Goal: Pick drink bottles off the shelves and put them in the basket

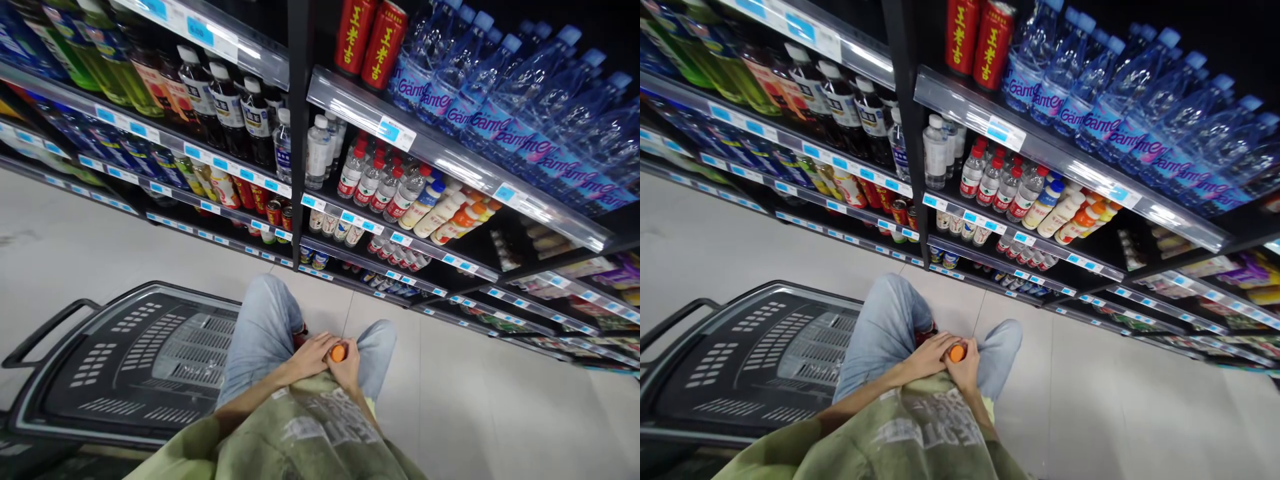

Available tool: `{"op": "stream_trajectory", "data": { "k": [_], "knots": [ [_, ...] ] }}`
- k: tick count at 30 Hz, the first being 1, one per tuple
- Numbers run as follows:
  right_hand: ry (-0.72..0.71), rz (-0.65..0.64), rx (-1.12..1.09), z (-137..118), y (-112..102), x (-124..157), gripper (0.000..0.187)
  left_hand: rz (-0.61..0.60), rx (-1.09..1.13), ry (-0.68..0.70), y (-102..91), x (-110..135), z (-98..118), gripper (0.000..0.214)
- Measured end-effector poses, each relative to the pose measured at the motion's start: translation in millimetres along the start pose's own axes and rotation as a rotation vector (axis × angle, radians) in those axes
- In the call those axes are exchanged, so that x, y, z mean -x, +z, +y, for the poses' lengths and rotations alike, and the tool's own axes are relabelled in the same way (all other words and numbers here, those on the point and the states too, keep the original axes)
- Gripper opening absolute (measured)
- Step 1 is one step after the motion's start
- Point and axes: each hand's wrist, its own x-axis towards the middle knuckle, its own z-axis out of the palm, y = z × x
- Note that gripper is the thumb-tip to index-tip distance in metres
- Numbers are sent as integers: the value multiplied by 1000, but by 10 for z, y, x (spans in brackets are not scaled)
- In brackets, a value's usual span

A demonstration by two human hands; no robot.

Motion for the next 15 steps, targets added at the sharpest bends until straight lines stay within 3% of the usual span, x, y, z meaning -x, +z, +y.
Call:
{"op": "stream_trajectory", "data": {
  "k": [4, 6, 10, 15],
  "knots": [
    [72, 10, -119, -36, -2, -5, 54, 25, -33, -59, 22, 9, -41, 57],
    [85, -48, -191, -60, -26, -12, 49, 98, -18, -76, -10, 38, -77, 50],
    [100, -72, -191, -37, -133, -58, 25, 299, 32, -112, -164, 159, -145, 35],
    [221, 53, -142, 173, -355, -197, 36, 637, 54, -211, -524, 399, -107, 35]
  ]
}}
